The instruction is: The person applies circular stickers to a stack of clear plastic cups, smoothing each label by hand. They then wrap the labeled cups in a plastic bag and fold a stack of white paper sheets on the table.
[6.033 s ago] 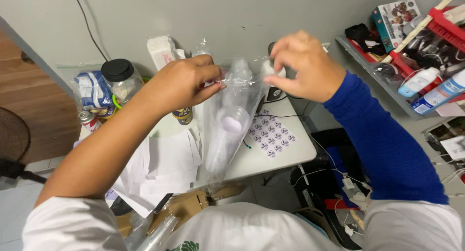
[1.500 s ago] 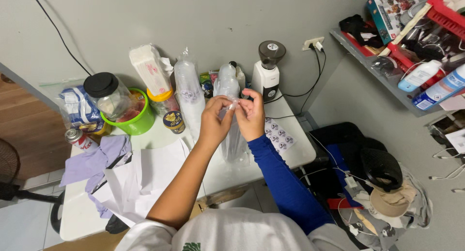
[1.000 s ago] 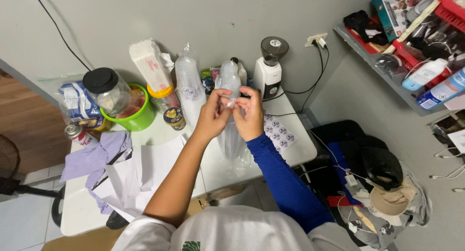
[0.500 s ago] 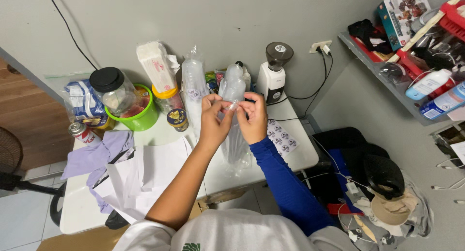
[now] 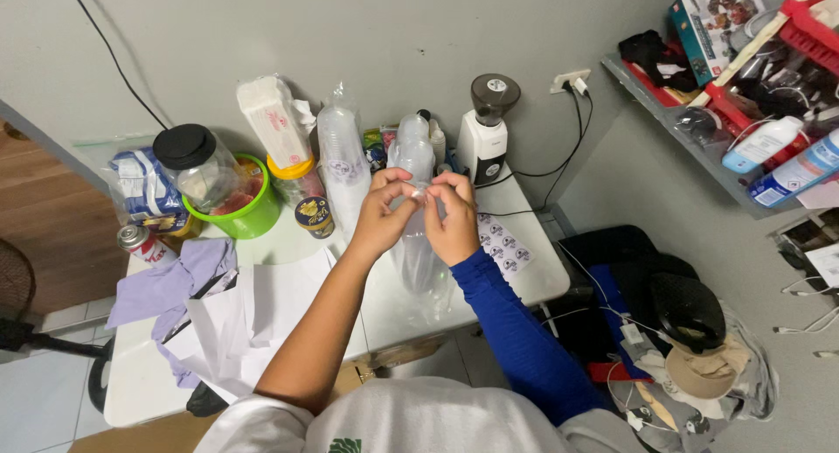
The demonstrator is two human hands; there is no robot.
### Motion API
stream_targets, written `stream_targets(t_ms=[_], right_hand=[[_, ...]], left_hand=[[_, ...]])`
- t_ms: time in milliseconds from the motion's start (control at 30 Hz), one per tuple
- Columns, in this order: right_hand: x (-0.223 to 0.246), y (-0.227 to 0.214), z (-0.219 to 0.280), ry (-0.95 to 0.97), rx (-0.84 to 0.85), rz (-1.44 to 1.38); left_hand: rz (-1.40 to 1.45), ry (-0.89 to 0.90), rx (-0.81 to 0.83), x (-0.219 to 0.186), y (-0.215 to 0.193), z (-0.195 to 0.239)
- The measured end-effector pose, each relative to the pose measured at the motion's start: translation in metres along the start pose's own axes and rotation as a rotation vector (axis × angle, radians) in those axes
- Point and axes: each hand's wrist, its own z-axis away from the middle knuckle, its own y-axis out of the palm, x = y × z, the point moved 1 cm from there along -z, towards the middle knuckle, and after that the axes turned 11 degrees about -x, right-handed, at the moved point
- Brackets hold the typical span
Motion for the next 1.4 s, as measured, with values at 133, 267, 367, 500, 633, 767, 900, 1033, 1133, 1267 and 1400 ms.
stream_targets(t_ms=[133,267,367,500,633,767,900,1033,1133,1267,1400], right_hand=[[-0.016,0.008,0.013,0.134,-0.014,-0.084],[-0.013,0.007,0.02,0.115,-0.079,-0.074],[-0.005,0.007,0.018,0.102,-0.119,-0.079],[0.006,0.004,0.017,0.081,-0.127,-0.096],[0.008,0.001,0.01,0.083,-0.089,-0.143],[0.009,-0.001,0.006,0.113,-0.049,-0.139],[0.013,0.002,0.007,0.133,-0.017,-0.151],[0.018,0.012,0.018,0.086,-0.026,-0.163],[0.013,0.014,0.021,0.053,-0.057,-0.159],[0.014,0.019,0.03,0.056,-0.094,-0.135],[0.009,0.022,0.027,0.077,-0.085,-0.138]], left_hand=[[-0.014,-0.049,-0.114,-0.012,0.007,0.006],[-0.163,-0.036,-0.167,-0.016,0.005,0.005],[-0.421,0.157,-0.155,-0.018,0.004,0.015],[-0.207,-0.073,-0.154,-0.009,0.01,0.016],[0.056,-0.191,-0.14,-0.004,0.008,0.018],[0.132,-0.281,-0.033,0.008,0.004,0.015],[0.106,-0.181,0.054,0.027,-0.004,0.007],[0.057,-0.172,0.024,0.018,-0.009,0.009],[-0.045,-0.039,-0.18,0.002,-0.005,0.018],[-0.119,0.064,-0.201,-0.002,-0.01,0.015],[-0.343,0.075,-0.105,-0.001,-0.015,0.016]])
